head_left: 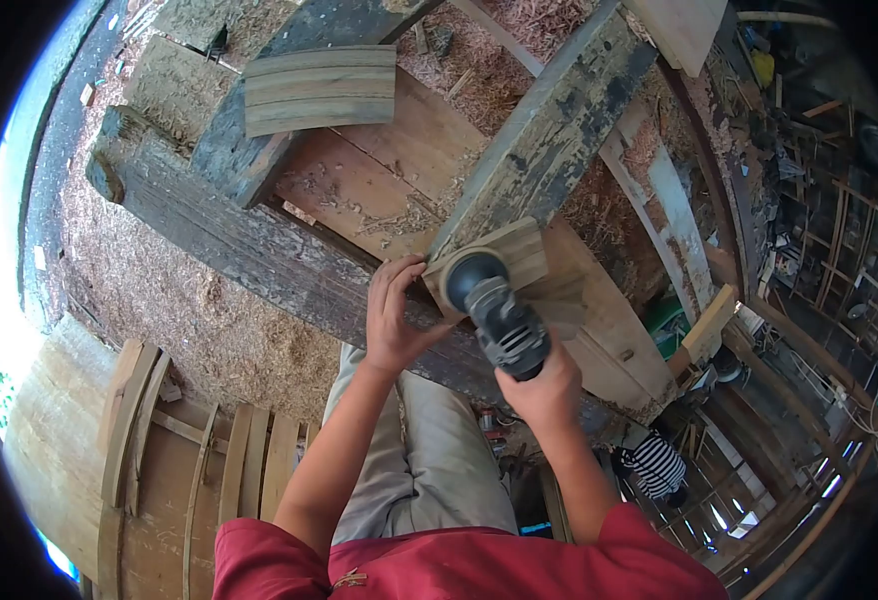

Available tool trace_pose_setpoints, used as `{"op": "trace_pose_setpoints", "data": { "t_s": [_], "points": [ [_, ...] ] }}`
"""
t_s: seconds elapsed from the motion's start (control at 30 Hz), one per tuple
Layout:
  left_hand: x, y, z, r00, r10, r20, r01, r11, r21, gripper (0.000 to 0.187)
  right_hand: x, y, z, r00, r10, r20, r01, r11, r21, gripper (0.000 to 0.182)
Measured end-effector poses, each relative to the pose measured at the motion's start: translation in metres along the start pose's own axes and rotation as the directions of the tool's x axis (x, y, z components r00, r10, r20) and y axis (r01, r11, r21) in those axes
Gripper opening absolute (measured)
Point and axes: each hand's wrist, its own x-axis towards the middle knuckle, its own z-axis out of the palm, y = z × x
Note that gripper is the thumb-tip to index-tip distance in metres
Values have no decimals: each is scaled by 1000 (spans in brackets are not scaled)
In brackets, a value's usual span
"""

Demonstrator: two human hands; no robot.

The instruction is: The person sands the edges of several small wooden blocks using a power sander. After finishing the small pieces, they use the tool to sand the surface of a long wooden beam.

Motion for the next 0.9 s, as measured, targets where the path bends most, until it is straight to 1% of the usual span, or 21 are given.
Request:
{"op": "trace_pose_setpoints", "data": {
  "t_s": [0.1,0.13,0.23,0.27,0.37,0.4,0.5,0.53,0.63,0.67,0.77,0.8,0.83,0.9],
  "points": [
    [-1,-1,0,1000,4,7,-4,1000,16,101,2,3,-2,999,-41,-30,41,999,3,53],
    [-1,0,-1,1000,-1,15,0,1000,23,101,4,12,-1,1000,25,-16,-26,999,-28,55],
    [1,0,-4,1000,0,26,-1,1000,26,101,19,21,-9,989,104,-108,-103,995,14,55],
    [2,0,-3,1000,3,28,-3,1000,20,101,22,20,-13,988,120,-97,-118,993,21,54],
    [2,-1,-2,999,0,32,0,1000,19,102,10,14,-8,996,73,-53,-73,997,-1,52],
    [3,1,-2,1000,1,29,-1,1000,10,99,5,7,-4,997,70,-15,-70,998,-4,51],
    [3,3,-3,999,0,36,-2,999,34,100,1,0,0,1000,26,16,-26,1000,17,51],
    [3,4,-4,999,-2,37,1,999,38,99,4,2,1,999,14,-36,-13,1000,26,50],
    [4,5,-5,999,1,35,-3,999,46,98,23,20,-11,982,157,-102,-155,988,26,48],
    [4,5,-5,1000,5,29,-6,999,46,97,29,33,-12,976,161,-150,-156,987,41,48],
    [6,6,-3,1000,15,23,-16,999,44,97,28,40,-19,982,170,-87,-173,985,-29,49],
    [5,6,-3,1000,14,25,-16,999,46,97,23,31,-18,985,152,-77,-151,988,13,49],
    [4,6,-2,1000,13,22,-14,999,51,97,17,28,-14,995,91,-39,-92,996,-21,48],
    [3,6,-2,1000,14,23,-16,998,66,98,9,14,-15,997,74,9,-74,997,10,48]
  ]
}}
